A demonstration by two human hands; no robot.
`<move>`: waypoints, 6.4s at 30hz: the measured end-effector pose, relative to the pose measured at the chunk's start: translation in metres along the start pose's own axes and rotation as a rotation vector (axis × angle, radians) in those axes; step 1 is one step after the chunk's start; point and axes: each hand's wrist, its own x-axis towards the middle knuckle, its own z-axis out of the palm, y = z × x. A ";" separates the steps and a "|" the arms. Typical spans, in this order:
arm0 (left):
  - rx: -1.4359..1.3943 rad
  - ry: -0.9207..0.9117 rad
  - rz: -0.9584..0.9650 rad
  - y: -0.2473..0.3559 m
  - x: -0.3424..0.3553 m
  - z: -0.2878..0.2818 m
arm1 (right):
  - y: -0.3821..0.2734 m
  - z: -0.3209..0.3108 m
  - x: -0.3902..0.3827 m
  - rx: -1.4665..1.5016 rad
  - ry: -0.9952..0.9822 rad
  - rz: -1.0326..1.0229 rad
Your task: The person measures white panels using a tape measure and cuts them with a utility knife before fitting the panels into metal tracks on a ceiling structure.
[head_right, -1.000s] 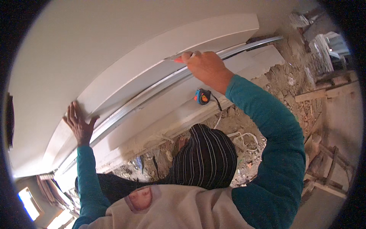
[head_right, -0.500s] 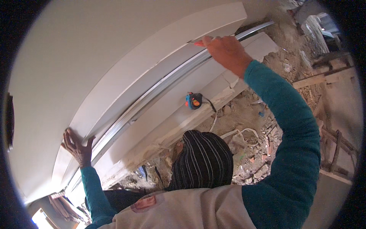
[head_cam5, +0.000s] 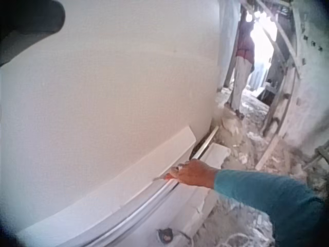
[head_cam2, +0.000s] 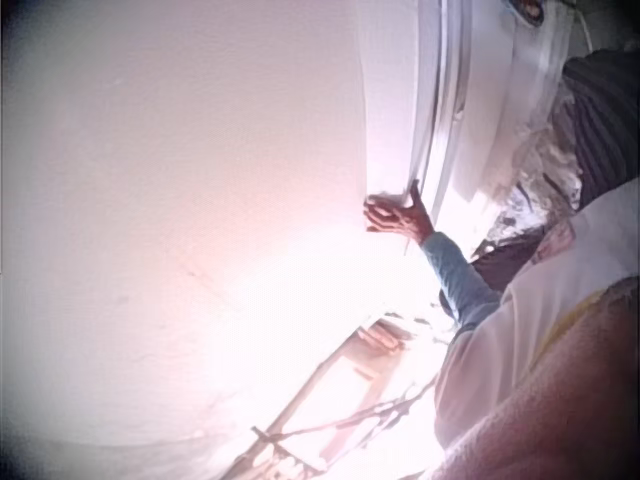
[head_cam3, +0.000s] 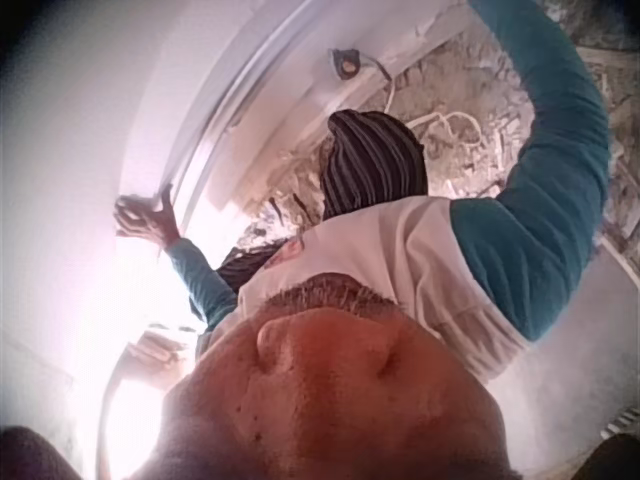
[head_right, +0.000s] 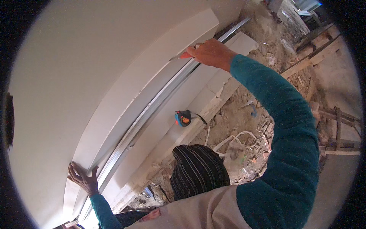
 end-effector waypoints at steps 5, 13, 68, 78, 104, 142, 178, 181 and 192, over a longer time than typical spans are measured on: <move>0.003 -0.015 -0.010 0.004 0.002 0.001 | 0.086 0.033 -0.031 -0.007 -0.242 0.297; 0.042 -0.024 -0.003 -0.005 0.009 -0.005 | 0.121 0.052 -0.039 -0.027 -0.109 0.252; -1.337 0.619 -1.876 -0.102 -0.106 -0.001 | -0.388 -0.143 0.177 0.691 0.139 -0.154; -1.337 0.565 -1.904 -0.103 -0.128 -0.007 | -0.648 -0.329 0.257 0.980 0.144 -0.634; -1.597 0.553 -1.895 -0.103 -0.130 0.001 | -1.181 -0.443 0.392 0.271 0.142 -0.797; -2.071 0.518 -1.508 -0.095 -0.131 0.013 | -1.117 -0.438 0.360 0.187 0.087 -0.702; -2.344 0.467 -1.262 -0.088 -0.119 0.025 | -0.974 -0.385 0.306 0.154 0.074 -0.568; -2.326 0.507 -1.292 -0.084 -0.120 0.031 | -0.954 -0.380 0.298 0.134 0.025 -0.541; -1.639 1.013 -1.675 -0.057 -0.160 0.070 | -0.893 -0.362 0.279 0.224 -0.024 -0.489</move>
